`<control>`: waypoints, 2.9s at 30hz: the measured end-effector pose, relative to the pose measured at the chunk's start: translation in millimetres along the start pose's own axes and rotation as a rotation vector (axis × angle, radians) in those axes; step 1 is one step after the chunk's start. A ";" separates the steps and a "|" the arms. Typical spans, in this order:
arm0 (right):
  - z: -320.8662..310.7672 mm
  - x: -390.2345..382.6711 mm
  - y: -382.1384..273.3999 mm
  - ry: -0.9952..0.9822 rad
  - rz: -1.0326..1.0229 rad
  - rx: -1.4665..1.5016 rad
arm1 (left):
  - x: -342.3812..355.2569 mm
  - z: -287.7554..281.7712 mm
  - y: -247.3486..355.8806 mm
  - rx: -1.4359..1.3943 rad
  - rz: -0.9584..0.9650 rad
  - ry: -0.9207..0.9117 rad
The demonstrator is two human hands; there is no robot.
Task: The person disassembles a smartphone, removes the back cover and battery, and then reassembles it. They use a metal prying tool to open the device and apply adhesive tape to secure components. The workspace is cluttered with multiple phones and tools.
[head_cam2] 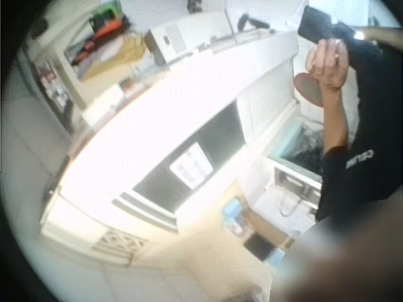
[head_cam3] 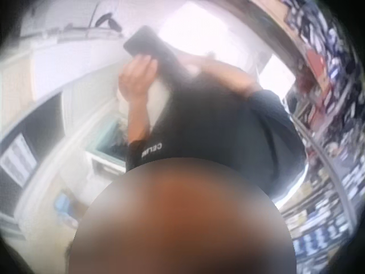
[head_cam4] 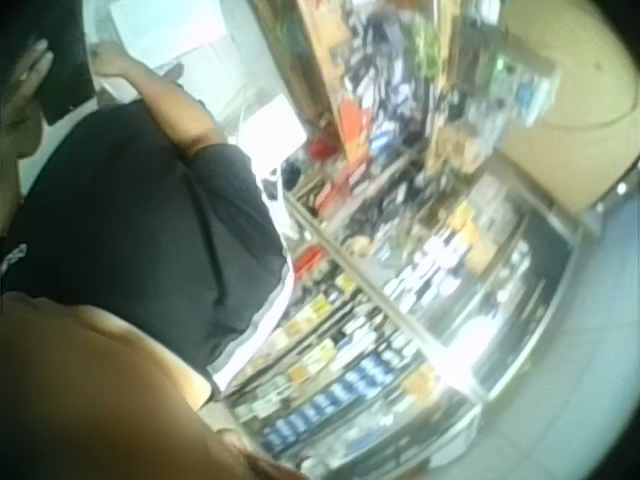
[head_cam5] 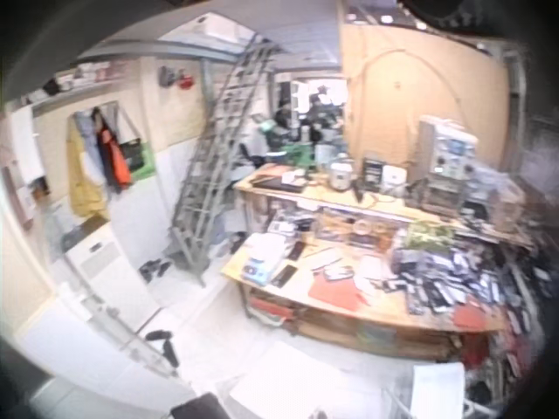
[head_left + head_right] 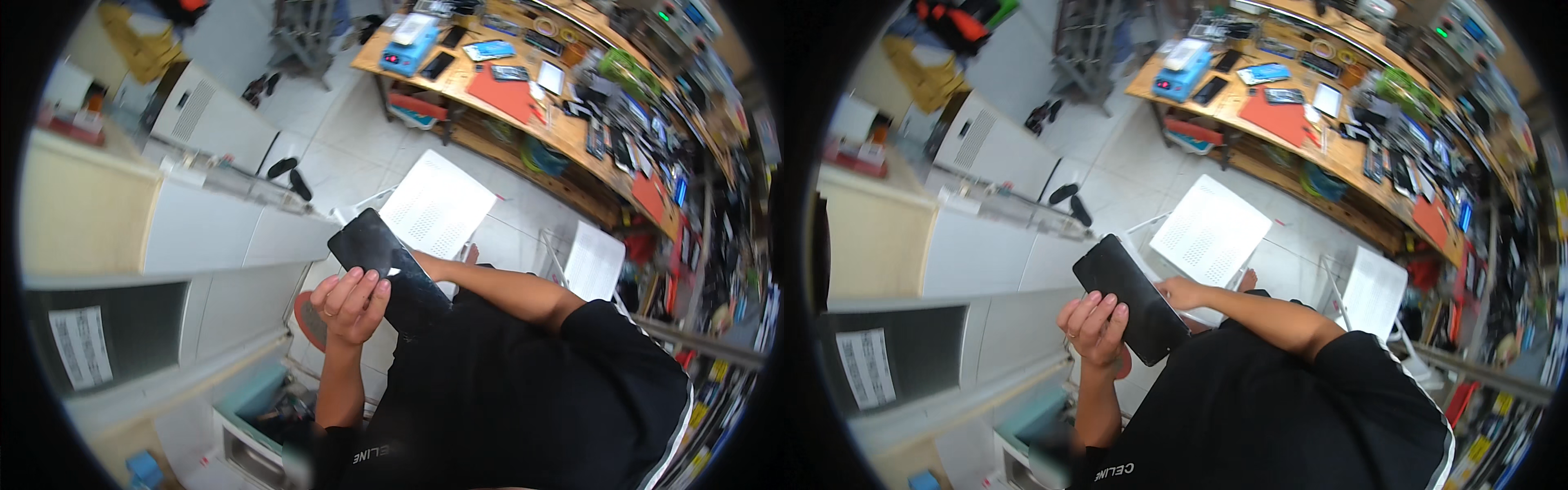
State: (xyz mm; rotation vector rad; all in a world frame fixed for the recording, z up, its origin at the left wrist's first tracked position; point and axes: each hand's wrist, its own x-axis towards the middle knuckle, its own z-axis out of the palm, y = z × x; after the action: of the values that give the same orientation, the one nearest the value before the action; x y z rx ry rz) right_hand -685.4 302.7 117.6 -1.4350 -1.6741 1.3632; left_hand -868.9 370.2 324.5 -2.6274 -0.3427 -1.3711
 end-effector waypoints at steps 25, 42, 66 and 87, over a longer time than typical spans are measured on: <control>-283.6 -419.5 66.2 1.256 -0.032 0.983 | 172.4 339.2 312.8 -0.681 0.141 -0.465; -420.5 -563.4 144.9 1.407 0.589 -0.027 | 251.0 538.0 390.7 -1.469 -0.854 -0.947; -427.6 -771.2 415.1 1.156 0.162 -0.544 | -143.4 709.2 527.7 -0.590 -0.325 -0.748; -229.9 -869.3 477.5 0.808 0.810 -0.109 | 2.8 681.9 751.2 -0.971 0.449 -1.465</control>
State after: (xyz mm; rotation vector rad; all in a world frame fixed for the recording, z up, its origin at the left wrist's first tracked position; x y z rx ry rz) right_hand -50.8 -471.7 -66.8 -2.4387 -0.6557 0.8001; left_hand -125.8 -185.3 -85.7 -3.5074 0.9616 0.9611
